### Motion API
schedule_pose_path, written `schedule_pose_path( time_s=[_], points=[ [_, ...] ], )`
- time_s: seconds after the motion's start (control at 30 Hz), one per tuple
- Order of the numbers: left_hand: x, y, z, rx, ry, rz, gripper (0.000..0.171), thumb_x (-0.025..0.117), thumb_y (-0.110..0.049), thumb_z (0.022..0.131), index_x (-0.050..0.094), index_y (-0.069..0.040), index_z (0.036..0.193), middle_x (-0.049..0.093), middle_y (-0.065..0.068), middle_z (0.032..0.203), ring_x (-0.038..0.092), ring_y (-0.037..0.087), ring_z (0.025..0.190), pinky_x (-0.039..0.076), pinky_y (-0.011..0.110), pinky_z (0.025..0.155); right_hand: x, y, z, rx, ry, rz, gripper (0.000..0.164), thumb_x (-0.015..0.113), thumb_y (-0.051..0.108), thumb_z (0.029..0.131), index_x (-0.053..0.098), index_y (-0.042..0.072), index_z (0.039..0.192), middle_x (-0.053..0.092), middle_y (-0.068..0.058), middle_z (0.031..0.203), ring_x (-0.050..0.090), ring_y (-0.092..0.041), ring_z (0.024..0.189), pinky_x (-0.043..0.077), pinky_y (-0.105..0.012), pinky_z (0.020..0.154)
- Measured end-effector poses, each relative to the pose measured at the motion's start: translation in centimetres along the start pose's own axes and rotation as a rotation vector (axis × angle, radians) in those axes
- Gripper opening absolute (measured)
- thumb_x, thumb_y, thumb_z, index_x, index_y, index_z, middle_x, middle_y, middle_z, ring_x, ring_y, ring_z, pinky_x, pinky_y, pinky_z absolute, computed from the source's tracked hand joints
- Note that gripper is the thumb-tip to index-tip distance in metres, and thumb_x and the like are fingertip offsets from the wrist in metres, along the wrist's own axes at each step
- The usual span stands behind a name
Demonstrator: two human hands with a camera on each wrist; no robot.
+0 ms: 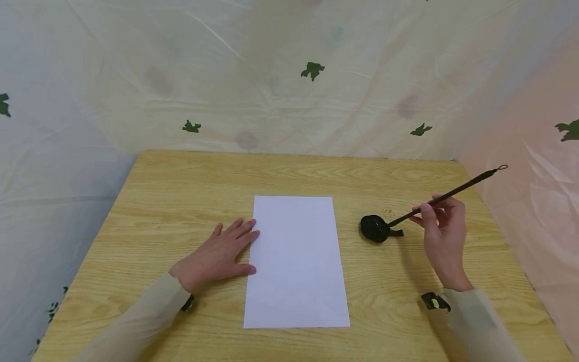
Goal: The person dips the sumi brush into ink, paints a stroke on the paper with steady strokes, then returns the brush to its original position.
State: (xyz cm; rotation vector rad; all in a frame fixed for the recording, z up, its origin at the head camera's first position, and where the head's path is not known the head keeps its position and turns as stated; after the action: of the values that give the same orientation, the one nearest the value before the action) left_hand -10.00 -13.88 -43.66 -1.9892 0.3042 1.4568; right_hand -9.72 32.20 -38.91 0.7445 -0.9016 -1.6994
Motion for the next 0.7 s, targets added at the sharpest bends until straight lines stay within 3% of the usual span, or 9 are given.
schedule_pose_path(
  time_s=[0.07, 0.27, 0.7],
  points=[
    [-0.03, -0.04, 0.02, 0.003, -0.004, -0.001, 0.084, 0.073, -0.052, 0.093, 0.042, -0.009, 0.159, 0.027, 0.01, 0.17, 0.018, 0.038, 0.157, 0.019, 0.074, 0.116, 0.11, -0.11, 0.06, 0.002, -0.017, 0.0, 0.031, 0.055, -0.009, 0.102, 0.044, -0.014, 0.13, 0.054, -0.01, 0.11, 0.069, -0.017, 0.095, 0.059, -0.023, 0.08],
    [-0.08, -0.14, 0.0, 0.007, -0.007, -0.001, 0.084, 0.074, -0.051, 0.093, 0.042, -0.009, 0.159, 0.028, 0.011, 0.169, 0.019, 0.038, 0.157, 0.019, 0.074, 0.116, 0.34, -0.42, 0.15, 0.016, -0.059, -0.159, 0.031, 0.06, -0.007, 0.1, 0.043, -0.015, 0.126, 0.058, -0.006, 0.108, 0.068, -0.013, 0.091, 0.059, -0.021, 0.076],
    [-0.07, -0.13, -0.01, 0.006, 0.001, 0.012, 0.084, 0.073, -0.052, 0.094, 0.042, -0.009, 0.159, 0.027, 0.011, 0.17, 0.018, 0.038, 0.157, 0.018, 0.075, 0.115, 0.45, -0.74, 0.14, -0.025, -0.038, -0.302, 0.033, 0.061, -0.007, 0.1, 0.041, -0.019, 0.124, 0.059, 0.003, 0.103, 0.066, -0.008, 0.086, 0.058, -0.018, 0.075]
  ],
)
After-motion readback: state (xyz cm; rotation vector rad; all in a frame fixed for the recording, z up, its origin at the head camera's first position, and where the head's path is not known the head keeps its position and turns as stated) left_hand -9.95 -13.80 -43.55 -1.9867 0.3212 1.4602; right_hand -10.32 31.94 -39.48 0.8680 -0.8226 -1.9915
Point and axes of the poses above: each hand's wrist, its own z-axis towards the middle knuckle, its own x-axis out of the palm, y = z × x, the point moved 3 cm from there along z, towards the middle knuckle
